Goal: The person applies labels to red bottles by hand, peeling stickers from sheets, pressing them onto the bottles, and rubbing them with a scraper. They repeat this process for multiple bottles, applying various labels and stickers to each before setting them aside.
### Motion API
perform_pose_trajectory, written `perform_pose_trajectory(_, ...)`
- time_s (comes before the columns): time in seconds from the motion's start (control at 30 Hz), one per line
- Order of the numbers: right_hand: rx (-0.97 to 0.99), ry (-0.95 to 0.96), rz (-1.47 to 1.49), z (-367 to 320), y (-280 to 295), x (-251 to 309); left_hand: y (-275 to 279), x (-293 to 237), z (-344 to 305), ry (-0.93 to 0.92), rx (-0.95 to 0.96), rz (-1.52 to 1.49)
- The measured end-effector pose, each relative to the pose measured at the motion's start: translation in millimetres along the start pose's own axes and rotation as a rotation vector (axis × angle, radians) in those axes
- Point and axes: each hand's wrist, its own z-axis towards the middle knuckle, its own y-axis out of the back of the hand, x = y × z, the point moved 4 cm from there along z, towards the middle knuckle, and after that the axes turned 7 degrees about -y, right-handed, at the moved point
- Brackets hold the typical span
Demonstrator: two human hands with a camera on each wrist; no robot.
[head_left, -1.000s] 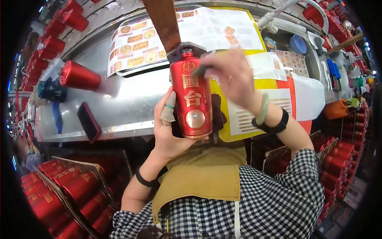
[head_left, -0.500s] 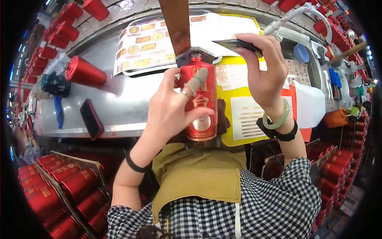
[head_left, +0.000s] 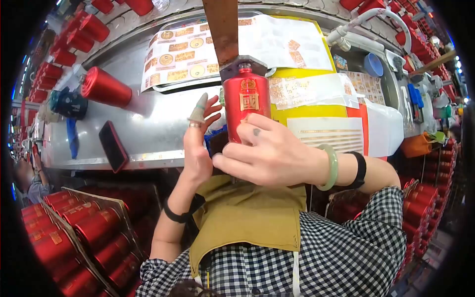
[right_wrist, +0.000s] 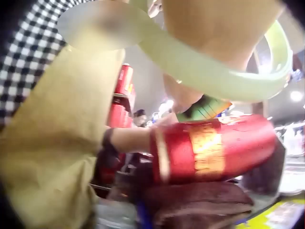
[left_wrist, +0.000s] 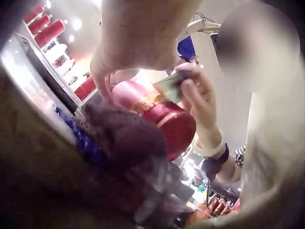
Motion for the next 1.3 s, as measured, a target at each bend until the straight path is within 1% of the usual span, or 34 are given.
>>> perform_pose_trajectory(0.03,0.043,-0.046,-0.010,1,-3,-1,-2,-2,-7,-0.026,-0.017,0.020)
perform_pose_trajectory(0.1,-0.117,-0.209,-0.072,10,-5,-46,-4,7,-25,-0.247,0.089,0.181)
perform_pose_trajectory(0.13,-0.161,-0.233,-0.072,16,5,-65,-5,12,-35,-0.362,0.128,0.254)
perform_pose_trajectory(0.17,-0.224,-0.164,-0.224,18,21,-76,-17,2,-40,-0.326,0.103,0.299)
perform_pose_trajectory(0.2,-0.247,-0.097,-0.226,14,22,-76,-24,-5,-38,-0.389,0.058,0.400)
perform_pose_trajectory(0.23,-0.270,-0.030,-0.228,8,20,-76,-24,-4,-39,-0.390,0.057,0.401)
perform_pose_trajectory(0.3,-0.231,0.097,0.055,-27,2,-51,-24,2,-39,-0.350,0.024,0.360)
perform_pose_trajectory(0.33,-0.227,0.222,0.073,-33,3,-30,-24,-3,-39,-0.375,0.003,0.367)
perform_pose_trajectory(0.37,-0.063,0.185,0.262,-36,15,-25,-24,-2,-38,-0.375,0.002,0.364)
perform_pose_trajectory(0.43,-0.224,-0.145,0.219,-35,-2,-55,-21,2,-39,-0.348,0.025,0.355)
perform_pose_trajectory(0.5,-0.394,-0.293,0.002,-30,16,-87,-21,5,-41,-0.332,0.023,0.369)
perform_pose_trajectory(0.53,-0.410,-0.258,-0.123,-35,16,-96,-21,9,-42,-0.325,0.018,0.346)
perform_pose_trajectory(0.57,-0.412,-0.255,-0.122,-41,10,-92,-20,10,-42,-0.317,0.010,0.321)
perform_pose_trajectory(0.6,-0.334,-0.114,-0.085,-48,-1,-76,-20,9,-42,-0.322,0.007,0.323)
perform_pose_trajectory(0.67,-0.255,0.148,0.003,-53,-2,-38,-22,4,-43,-0.346,-0.008,0.344)
perform_pose_trajectory(0.7,-0.089,0.107,0.142,-33,18,-20,-22,2,-43,-0.348,-0.010,0.343)
perform_pose_trajectory(0.77,-0.178,-0.099,0.060,-15,6,-41,-23,-2,-44,-0.353,-0.010,0.397)
perform_pose_trajectory(0.8,-0.215,-0.215,0.035,-6,2,-57,-23,-4,-44,-0.340,-0.007,0.489)
perform_pose_trajectory(0.83,-0.284,-0.279,-0.038,2,6,-75,-23,-5,-43,-0.348,0.003,0.482)
perform_pose_trajectory(0.9,-0.298,-0.154,-0.287,11,25,-87,-24,-7,-41,-0.392,-0.018,0.417)
perform_pose_trajectory(0.93,-0.248,-0.105,-0.323,9,25,-77,-25,-8,-43,-0.373,-0.024,0.401)
perform_pose_trajectory(0.97,-0.229,-0.039,-0.378,-3,10,-70,-25,-9,-45,-0.382,-0.020,0.388)
perform_pose_trajectory(1.03,-0.304,0.070,-0.204,-29,-9,-34,-23,-9,-45,-0.316,0.011,0.389)
perform_pose_trajectory(1.07,-0.188,0.083,-0.064,-32,-3,-14,-18,-11,-44,-0.367,0.047,0.447)
perform_pose_trajectory(1.1,-0.071,0.094,0.081,-32,4,-3,-17,-5,-41,-0.304,0.090,0.454)
perform_pose_trajectory(1.13,-0.103,0.010,0.091,-26,5,-11,-21,0,-42,-0.287,0.048,0.349)
perform_pose_trajectory(1.17,-0.205,-0.135,0.008,-24,-3,-37,-24,4,-45,-0.266,0.009,0.245)
perform_pose_trajectory(1.2,-0.353,-0.271,0.040,-18,0,-66,-22,4,-44,-0.270,0.032,0.307)
perform_pose_trajectory(1.23,-0.356,-0.387,-0.101,-14,12,-89,-22,6,-45,-0.297,0.024,0.309)
perform_pose_trajectory(1.27,-0.357,-0.367,-0.277,-16,22,-112,-23,6,-44,-0.302,0.025,0.283)
perform_pose_trajectory(1.3,-0.467,-0.368,-0.293,-14,35,-120,-23,6,-44,-0.307,0.022,0.261)
